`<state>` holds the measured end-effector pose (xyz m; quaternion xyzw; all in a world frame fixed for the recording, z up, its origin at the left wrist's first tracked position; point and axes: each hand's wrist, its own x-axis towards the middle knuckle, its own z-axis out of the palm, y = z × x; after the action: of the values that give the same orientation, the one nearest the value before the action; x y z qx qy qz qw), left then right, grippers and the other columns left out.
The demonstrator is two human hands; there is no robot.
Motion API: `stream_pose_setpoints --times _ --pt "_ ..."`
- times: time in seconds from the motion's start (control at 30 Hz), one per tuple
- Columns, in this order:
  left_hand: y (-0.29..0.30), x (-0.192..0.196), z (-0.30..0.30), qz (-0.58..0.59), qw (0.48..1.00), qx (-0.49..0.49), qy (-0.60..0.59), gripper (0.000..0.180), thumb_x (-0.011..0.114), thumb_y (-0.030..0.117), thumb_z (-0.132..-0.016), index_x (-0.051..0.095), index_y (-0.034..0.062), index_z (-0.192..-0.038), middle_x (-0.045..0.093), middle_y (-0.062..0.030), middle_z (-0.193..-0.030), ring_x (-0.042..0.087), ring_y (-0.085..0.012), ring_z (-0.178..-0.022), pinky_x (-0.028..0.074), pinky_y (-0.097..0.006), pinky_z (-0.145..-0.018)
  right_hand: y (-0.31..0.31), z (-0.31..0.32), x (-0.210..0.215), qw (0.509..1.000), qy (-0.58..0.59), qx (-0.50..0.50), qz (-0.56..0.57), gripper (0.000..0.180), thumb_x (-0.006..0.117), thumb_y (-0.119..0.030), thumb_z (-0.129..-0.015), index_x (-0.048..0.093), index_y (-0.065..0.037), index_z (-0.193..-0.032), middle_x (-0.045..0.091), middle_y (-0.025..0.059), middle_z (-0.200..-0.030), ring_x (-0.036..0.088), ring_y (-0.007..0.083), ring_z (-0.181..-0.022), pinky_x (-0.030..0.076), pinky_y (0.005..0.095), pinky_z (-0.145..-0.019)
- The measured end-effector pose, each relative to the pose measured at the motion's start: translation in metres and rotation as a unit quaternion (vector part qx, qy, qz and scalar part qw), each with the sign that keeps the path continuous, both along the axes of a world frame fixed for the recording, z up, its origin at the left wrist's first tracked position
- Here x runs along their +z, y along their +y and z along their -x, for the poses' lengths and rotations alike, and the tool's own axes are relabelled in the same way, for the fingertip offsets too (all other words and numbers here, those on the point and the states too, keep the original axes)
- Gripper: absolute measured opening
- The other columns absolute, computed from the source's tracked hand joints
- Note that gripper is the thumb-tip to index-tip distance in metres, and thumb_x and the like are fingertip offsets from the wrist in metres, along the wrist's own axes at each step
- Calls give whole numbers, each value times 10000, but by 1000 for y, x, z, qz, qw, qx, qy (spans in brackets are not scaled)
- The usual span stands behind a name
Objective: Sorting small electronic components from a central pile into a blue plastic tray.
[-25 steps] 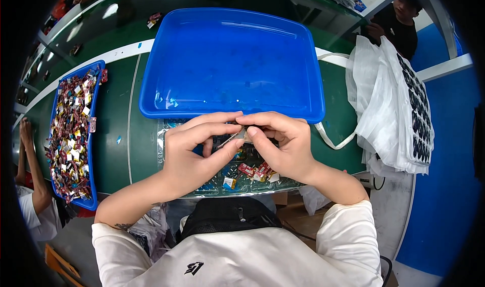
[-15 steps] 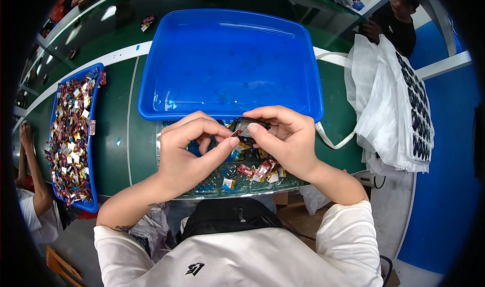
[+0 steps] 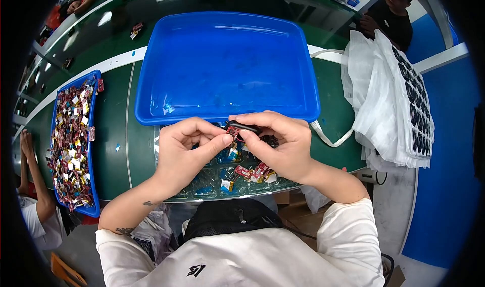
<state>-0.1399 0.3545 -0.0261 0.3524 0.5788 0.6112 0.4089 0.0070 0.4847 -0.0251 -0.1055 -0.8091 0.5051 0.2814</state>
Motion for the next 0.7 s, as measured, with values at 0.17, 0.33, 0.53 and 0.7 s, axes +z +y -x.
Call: stream_pose_setpoints --times 0.17,0.33,0.53,0.7 --pt "2 2 -3 -12 999 46 -12 203 728 32 -791 527 21 -819 617 -22 -701 517 -7 -601 395 -149 -538 -2 1 -2 997 69 35 12 239 676 73 -765 616 59 -996 648 190 -1026 662 197 -901 560 258 -763" --pt "-2 -3 -2 -67 985 32 157 243 763 55 -755 522 39 -783 553 25 -611 475 6 -539 335 -158 -462 1 2 6 994 42 48 91 186 655 88 -782 600 61 -958 592 143 -986 630 160 -882 560 249 -748" --pt "-6 -6 3 -118 969 27 217 168 736 51 -767 581 15 -823 582 5 -591 465 -8 -471 346 -163 -437 51 33 49 999 -2 -31 40 146 673 -25 -805 632 22 -937 640 76 -912 621 115 -817 511 238 -704" --pt "-5 -3 0 -133 968 11 213 96 700 48 -791 620 -5 -789 579 1 -583 451 -11 -454 338 -175 -420 175 93 54 984 28 -176 20 159 680 -74 -784 664 17 -913 673 70 -788 638 113 -732 499 236 -664"
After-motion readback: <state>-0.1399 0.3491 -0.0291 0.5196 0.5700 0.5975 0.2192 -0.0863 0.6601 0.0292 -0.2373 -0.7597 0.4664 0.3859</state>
